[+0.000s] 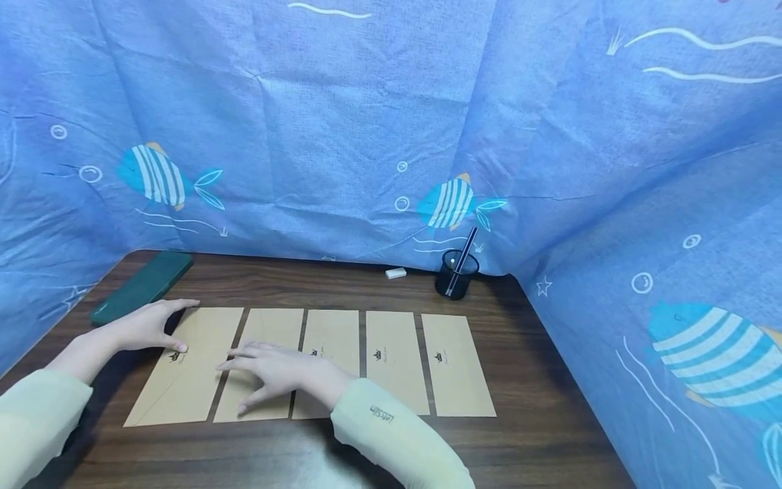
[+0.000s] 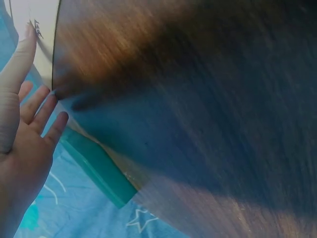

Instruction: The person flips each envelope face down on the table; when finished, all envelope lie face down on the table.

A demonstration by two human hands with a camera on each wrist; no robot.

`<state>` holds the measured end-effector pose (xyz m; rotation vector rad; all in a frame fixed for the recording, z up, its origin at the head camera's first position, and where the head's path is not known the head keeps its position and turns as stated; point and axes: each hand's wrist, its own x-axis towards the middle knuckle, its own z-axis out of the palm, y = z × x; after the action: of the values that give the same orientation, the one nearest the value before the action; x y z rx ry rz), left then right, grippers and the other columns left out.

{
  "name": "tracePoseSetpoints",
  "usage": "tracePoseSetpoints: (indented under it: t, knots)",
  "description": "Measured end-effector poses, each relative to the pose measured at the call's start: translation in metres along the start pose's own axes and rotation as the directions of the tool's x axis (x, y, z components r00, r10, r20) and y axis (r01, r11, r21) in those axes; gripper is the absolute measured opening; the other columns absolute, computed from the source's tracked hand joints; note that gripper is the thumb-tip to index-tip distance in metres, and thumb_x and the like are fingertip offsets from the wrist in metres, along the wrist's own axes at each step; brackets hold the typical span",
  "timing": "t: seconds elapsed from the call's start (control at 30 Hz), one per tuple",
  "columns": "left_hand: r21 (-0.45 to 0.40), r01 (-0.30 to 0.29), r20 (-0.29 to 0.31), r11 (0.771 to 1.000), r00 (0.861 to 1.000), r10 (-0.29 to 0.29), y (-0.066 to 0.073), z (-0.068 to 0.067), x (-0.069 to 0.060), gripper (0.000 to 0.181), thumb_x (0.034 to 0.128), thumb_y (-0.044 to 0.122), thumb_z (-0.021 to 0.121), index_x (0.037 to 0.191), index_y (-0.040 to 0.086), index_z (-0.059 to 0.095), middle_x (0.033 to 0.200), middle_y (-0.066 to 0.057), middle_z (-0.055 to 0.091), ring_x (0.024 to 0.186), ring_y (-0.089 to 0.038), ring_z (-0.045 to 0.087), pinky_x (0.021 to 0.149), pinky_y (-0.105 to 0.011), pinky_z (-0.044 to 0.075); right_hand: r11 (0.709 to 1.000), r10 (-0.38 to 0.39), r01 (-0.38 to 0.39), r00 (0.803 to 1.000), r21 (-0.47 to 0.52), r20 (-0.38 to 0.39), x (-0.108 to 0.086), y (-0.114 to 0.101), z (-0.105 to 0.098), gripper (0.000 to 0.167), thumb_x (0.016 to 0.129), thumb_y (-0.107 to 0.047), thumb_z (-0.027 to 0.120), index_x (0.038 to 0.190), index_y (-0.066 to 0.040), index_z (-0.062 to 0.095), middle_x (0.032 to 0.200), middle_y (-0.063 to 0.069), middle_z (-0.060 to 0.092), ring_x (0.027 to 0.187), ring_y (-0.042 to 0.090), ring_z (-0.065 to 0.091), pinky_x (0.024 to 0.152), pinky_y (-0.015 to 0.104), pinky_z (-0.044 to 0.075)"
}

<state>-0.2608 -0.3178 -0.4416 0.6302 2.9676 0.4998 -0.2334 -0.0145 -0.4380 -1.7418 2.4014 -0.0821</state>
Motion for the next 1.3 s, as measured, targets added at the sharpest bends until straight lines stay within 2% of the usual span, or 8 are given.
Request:
tracePoseSetpoints:
  t: [0.17,0.4,0.53,0.67,0.83,1.0,1.13,1.3]
  knots:
    - [-0.018,-0.027,-0.031,0.999,0.999,0.026,-0.003,0.001,0.001,0.098,0.061,0.051,0.082,0.129,-0.009,0.047,0.127,-0.032,0.051,0.116,-0.05,0.046,0.091,-0.059,0.041,1.0,-0.008,0.01,0.998,-0.028,0.069,0.005,0.003,0.003,0.077,0.084,-0.06,0.056,0.148,-0.03,0.028,0.156,-0.002,0.021,0.144,0.017,0.015,0.117,0.033,0.01]
    - [0.002,-0.052,-0.053,0.999,0.997,0.052,-0.005,0.003,0.003,0.094,0.0598,0.053,0.082,0.125,-0.008,0.051,0.123,-0.028,0.054,0.115,-0.046,0.048,0.091,-0.057,0.041,0.994,0.072,-0.059,0.988,-0.094,0.133,0.007,-0.005,0.0,0.067,0.087,-0.064,0.046,0.147,-0.04,0.028,0.155,-0.015,0.019,0.144,0.014,0.014,0.116,0.04,0.016]
    - [0.02,-0.044,-0.059,0.999,0.997,0.045,-0.007,0.003,0.004,0.094,0.0585,0.054,0.082,0.124,-0.007,0.053,0.123,-0.027,0.055,0.114,-0.046,0.049,0.09,-0.057,0.042,0.985,0.102,-0.082,0.985,-0.149,0.136,0.009,-0.009,0.0,0.064,0.087,-0.066,0.044,0.145,-0.043,0.029,0.155,-0.018,0.019,0.144,0.012,0.015,0.115,0.041,0.018]
    - [0.032,-0.04,-0.068,0.999,0.997,0.042,-0.009,0.003,0.004,0.096,0.056,0.057,0.081,0.123,-0.006,0.054,0.121,-0.027,0.056,0.113,-0.046,0.049,0.089,-0.058,0.042,0.982,0.113,-0.092,0.985,-0.163,0.127,0.011,-0.01,0.0,0.065,0.086,-0.066,0.046,0.144,-0.044,0.03,0.154,-0.018,0.02,0.143,0.011,0.017,0.115,0.04,0.019]
    - [-0.008,-0.054,-0.089,0.999,0.995,0.053,-0.012,0.002,0.007,0.094,0.0548,0.055,0.082,0.12,-0.006,0.055,0.116,-0.025,0.058,0.109,-0.045,0.051,0.088,-0.058,0.042,0.977,0.116,-0.093,0.987,-0.191,0.112,0.013,-0.008,0.003,0.067,0.084,-0.069,0.046,0.144,-0.044,0.03,0.154,-0.019,0.021,0.142,0.009,0.019,0.114,0.038,0.02]
    - [-0.048,-0.051,-0.078,0.998,0.996,0.047,-0.013,-0.001,0.007,0.09,0.0569,0.05,0.084,0.121,-0.006,0.055,0.115,-0.024,0.058,0.107,-0.043,0.052,0.087,-0.057,0.043,0.976,0.126,-0.104,0.987,-0.193,0.103,0.015,-0.006,0.005,0.069,0.081,-0.071,0.047,0.143,-0.046,0.03,0.153,-0.02,0.022,0.141,0.007,0.02,0.114,0.037,0.02]
    - [-0.093,-0.026,-0.061,0.995,0.998,0.02,-0.012,-0.002,0.007,0.085,0.0595,0.044,0.085,0.121,-0.005,0.055,0.115,-0.025,0.056,0.106,-0.043,0.051,0.086,-0.057,0.042,0.978,0.128,-0.106,0.985,-0.181,0.113,0.016,-0.006,0.005,0.069,0.082,-0.071,0.046,0.143,-0.046,0.029,0.153,-0.021,0.02,0.142,0.006,0.018,0.114,0.037,0.019]
    - [-0.21,0.013,-0.053,0.978,0.998,-0.025,-0.011,-0.001,0.006,0.071,0.0666,0.03,0.084,0.121,-0.004,0.055,0.117,-0.026,0.051,0.102,-0.042,0.054,0.082,-0.052,0.048,0.979,0.129,-0.107,0.984,-0.176,0.121,0.015,-0.007,0.004,0.068,0.082,-0.071,0.045,0.143,-0.047,0.029,0.154,-0.02,0.02,0.142,0.006,0.018,0.114,0.037,0.019]
